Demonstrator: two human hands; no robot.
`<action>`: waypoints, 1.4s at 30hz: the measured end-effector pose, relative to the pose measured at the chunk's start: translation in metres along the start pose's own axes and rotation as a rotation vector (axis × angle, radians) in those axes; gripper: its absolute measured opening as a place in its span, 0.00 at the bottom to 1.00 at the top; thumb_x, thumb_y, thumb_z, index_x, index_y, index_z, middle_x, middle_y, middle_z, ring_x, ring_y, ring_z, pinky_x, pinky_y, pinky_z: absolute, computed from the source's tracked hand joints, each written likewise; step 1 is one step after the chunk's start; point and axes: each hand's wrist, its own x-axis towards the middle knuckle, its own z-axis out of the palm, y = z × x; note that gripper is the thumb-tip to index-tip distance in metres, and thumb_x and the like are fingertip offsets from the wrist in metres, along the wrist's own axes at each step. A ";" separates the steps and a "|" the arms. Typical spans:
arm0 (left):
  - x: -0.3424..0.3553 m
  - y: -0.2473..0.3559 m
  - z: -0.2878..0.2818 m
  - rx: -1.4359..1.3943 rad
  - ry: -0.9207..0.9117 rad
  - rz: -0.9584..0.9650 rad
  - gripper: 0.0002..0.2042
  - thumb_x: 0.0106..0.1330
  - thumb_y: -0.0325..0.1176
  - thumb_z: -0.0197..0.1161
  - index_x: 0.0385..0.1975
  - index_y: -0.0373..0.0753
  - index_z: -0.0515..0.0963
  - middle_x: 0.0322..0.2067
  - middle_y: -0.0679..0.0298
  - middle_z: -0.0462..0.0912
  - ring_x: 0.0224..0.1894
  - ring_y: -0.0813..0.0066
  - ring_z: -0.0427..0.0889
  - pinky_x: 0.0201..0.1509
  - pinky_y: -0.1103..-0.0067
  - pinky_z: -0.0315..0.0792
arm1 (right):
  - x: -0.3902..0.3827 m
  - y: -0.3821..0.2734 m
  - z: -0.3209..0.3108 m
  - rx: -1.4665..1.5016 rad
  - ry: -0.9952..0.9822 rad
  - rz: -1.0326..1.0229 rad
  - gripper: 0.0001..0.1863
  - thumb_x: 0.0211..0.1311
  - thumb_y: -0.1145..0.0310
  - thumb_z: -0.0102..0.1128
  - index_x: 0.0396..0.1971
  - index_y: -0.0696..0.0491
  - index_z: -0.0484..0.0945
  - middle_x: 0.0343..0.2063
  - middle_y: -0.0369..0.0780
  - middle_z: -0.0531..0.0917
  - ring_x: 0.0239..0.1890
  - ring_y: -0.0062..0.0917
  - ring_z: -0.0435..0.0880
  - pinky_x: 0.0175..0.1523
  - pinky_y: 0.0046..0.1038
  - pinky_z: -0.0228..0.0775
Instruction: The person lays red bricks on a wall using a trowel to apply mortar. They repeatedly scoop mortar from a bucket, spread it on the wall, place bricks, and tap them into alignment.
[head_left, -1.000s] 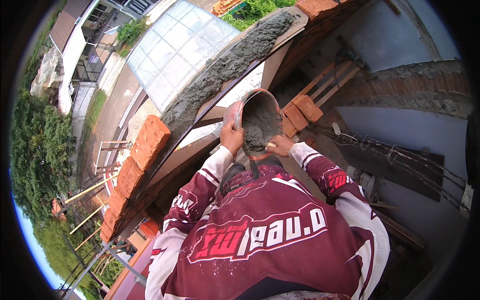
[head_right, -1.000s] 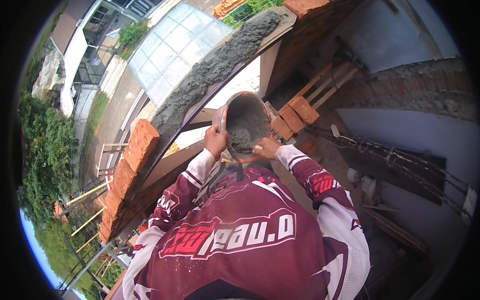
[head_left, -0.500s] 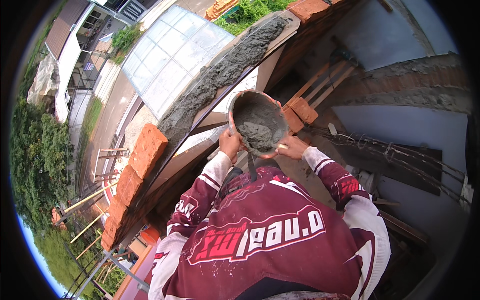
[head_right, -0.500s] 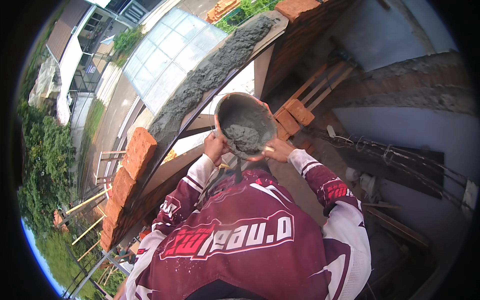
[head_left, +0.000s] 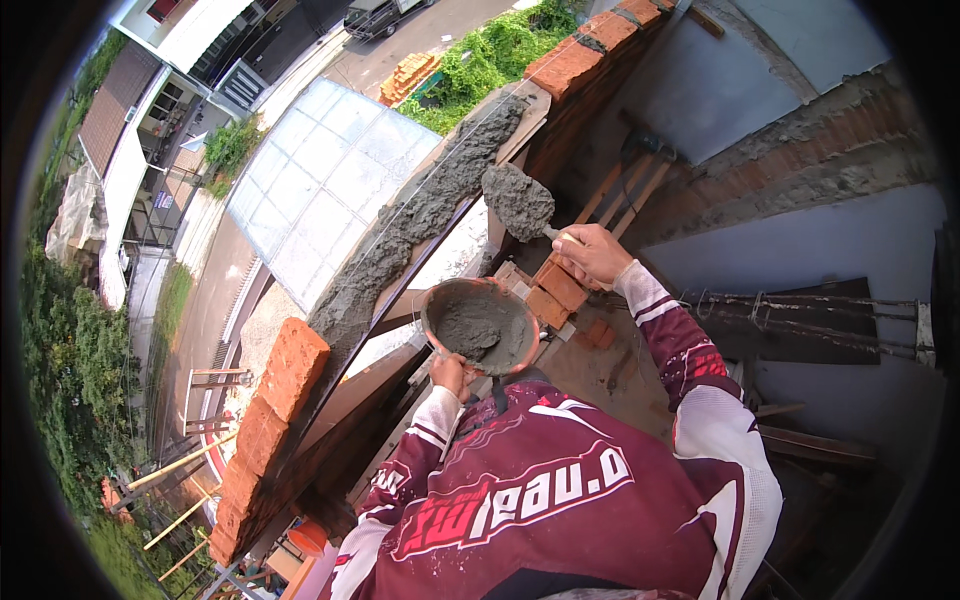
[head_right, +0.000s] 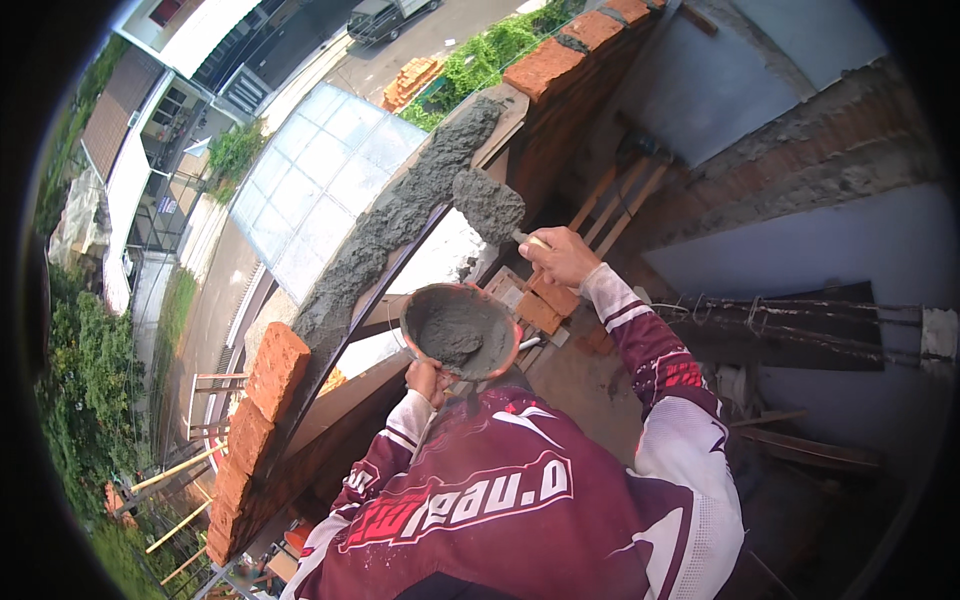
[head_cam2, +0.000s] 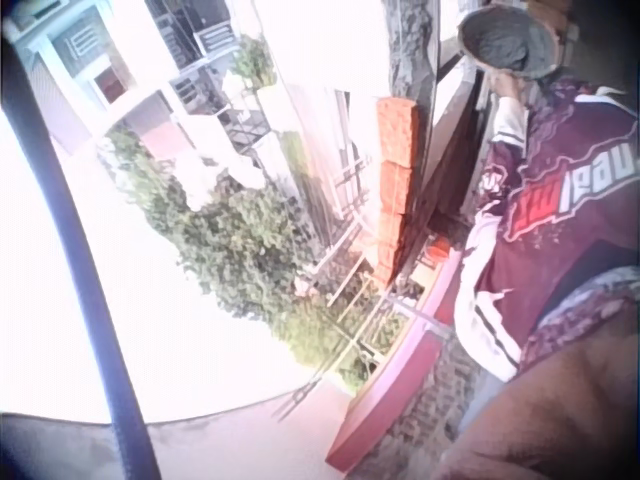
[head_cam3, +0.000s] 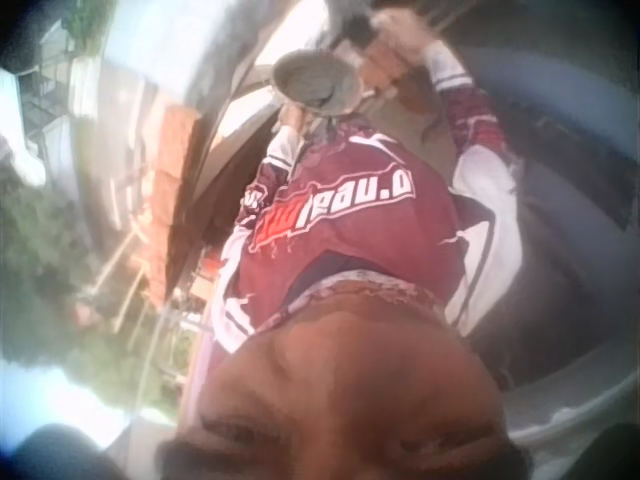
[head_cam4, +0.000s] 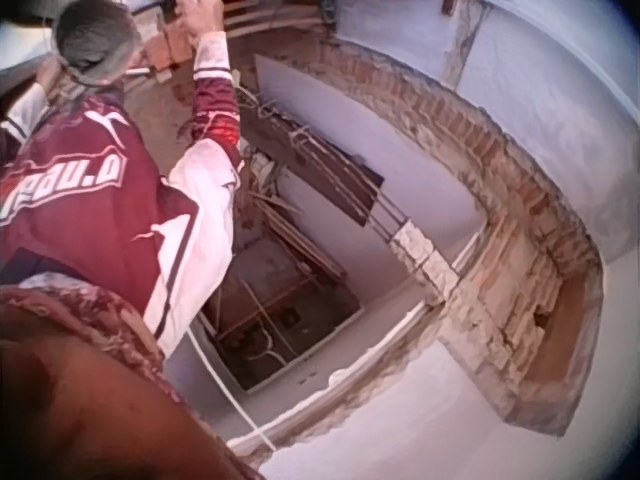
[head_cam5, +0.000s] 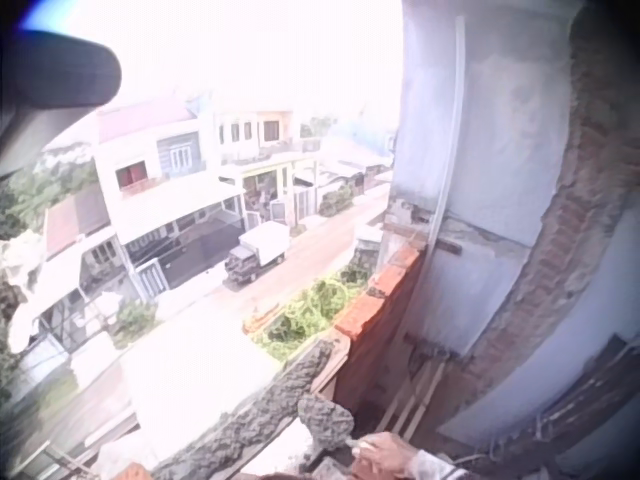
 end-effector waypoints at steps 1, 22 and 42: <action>-0.003 -0.003 -0.004 -0.044 0.008 -0.017 0.07 0.59 0.22 0.52 0.36 0.32 0.66 0.26 0.51 0.76 0.21 0.60 0.79 0.19 0.69 0.77 | 0.015 -0.008 -0.004 0.037 0.053 -0.057 0.17 0.67 0.57 0.57 0.29 0.57 0.77 0.19 0.33 0.75 0.16 0.15 0.74 0.21 0.21 0.66; 0.020 -0.070 -0.128 -0.459 0.179 -0.220 0.09 0.66 0.28 0.47 0.42 0.30 0.64 0.37 0.45 0.73 0.45 0.42 0.77 0.53 0.47 0.74 | 0.137 -0.046 -0.043 0.726 0.208 -0.152 0.24 0.73 0.49 0.47 0.42 0.59 0.73 0.24 0.36 0.76 0.18 0.20 0.76 0.21 0.24 0.73; 0.107 -0.144 -0.237 -0.700 0.262 -0.277 0.10 0.64 0.30 0.48 0.40 0.31 0.65 0.37 0.47 0.74 0.45 0.46 0.73 0.52 0.51 0.72 | 0.105 -0.083 0.020 0.229 -0.133 0.194 0.23 0.73 0.49 0.45 0.35 0.57 0.75 0.19 0.35 0.77 0.14 0.20 0.76 0.16 0.23 0.70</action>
